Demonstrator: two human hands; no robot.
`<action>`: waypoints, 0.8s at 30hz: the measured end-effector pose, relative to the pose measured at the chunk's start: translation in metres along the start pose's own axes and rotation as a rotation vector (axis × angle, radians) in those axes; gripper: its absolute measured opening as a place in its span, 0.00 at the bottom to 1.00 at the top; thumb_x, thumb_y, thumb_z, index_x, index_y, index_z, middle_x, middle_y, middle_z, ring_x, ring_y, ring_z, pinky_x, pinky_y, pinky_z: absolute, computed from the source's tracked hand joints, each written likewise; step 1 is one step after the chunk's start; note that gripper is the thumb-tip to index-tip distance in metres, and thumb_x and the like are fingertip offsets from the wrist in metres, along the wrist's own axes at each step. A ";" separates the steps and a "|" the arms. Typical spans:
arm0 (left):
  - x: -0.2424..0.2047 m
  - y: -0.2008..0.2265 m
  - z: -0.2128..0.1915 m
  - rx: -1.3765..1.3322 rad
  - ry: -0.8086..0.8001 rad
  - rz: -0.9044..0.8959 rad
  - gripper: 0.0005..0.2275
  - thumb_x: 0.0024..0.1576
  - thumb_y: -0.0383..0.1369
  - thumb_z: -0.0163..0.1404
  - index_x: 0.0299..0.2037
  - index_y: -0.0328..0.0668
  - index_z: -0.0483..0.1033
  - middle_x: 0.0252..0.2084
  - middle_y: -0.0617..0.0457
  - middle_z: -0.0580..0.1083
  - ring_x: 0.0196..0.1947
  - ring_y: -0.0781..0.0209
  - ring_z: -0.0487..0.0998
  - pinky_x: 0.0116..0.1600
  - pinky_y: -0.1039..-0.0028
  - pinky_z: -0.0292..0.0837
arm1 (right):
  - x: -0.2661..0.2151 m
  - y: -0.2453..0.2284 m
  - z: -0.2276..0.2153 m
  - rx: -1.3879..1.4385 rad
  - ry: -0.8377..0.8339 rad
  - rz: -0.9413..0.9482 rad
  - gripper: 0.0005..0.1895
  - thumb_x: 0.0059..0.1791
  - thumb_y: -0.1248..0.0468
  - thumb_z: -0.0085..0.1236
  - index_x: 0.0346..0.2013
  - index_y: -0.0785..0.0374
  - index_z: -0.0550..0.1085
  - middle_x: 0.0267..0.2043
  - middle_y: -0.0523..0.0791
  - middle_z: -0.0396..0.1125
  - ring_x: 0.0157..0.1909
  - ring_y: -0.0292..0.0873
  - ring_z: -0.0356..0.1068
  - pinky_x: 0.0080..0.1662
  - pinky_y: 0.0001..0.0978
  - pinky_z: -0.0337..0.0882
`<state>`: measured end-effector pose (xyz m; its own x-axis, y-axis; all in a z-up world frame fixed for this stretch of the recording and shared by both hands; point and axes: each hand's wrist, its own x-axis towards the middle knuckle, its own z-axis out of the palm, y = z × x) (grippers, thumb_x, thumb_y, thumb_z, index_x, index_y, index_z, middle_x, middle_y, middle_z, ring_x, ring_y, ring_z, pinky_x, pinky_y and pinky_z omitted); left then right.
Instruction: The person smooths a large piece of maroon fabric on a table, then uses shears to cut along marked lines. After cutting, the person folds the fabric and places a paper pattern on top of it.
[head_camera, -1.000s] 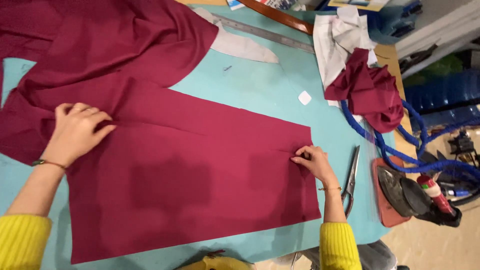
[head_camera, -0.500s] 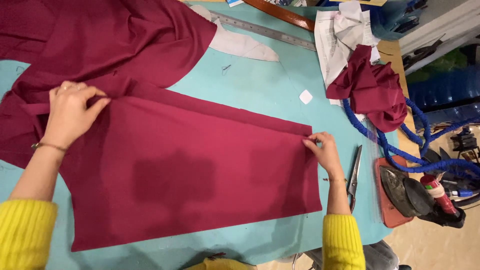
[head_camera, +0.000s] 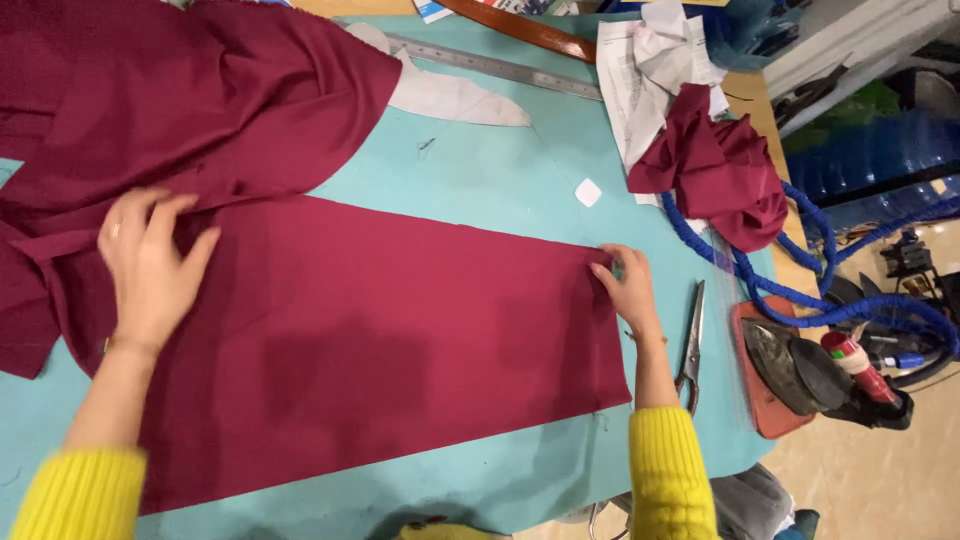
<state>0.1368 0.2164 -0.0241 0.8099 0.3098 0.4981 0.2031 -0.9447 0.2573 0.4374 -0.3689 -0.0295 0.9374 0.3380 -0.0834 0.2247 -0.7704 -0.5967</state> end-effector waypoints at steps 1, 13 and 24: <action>-0.009 0.014 -0.015 -0.105 0.035 0.001 0.17 0.63 0.31 0.61 0.60 0.29 0.78 0.60 0.34 0.72 0.63 0.36 0.70 0.70 0.51 0.61 | -0.013 0.002 -0.006 0.022 0.060 -0.014 0.20 0.53 0.56 0.56 0.60 0.56 0.71 0.57 0.48 0.62 0.59 0.49 0.63 0.63 0.41 0.63; -0.358 -0.005 -0.068 -0.190 0.026 -0.873 0.28 0.66 0.33 0.65 0.72 0.19 0.73 0.52 0.39 0.73 0.36 0.46 0.72 0.45 0.59 0.69 | -0.186 0.034 -0.022 0.099 -0.019 0.537 0.24 0.50 0.49 0.58 0.57 0.56 0.75 0.41 0.46 0.73 0.44 0.42 0.73 0.47 0.34 0.69; -0.296 0.032 -0.094 -0.040 -0.332 -0.906 0.12 0.58 0.47 0.59 0.36 0.50 0.85 0.33 0.54 0.78 0.42 0.54 0.75 0.58 0.65 0.66 | -0.203 0.007 -0.025 0.402 -0.066 0.534 0.14 0.50 0.59 0.64 0.28 0.64 0.70 0.31 0.41 0.61 0.35 0.37 0.57 0.41 0.31 0.56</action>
<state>-0.1487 0.1044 -0.0852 0.4703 0.8676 -0.1612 0.8136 -0.3556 0.4600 0.2549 -0.4566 0.0035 0.8716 0.0086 -0.4901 -0.3936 -0.5838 -0.7101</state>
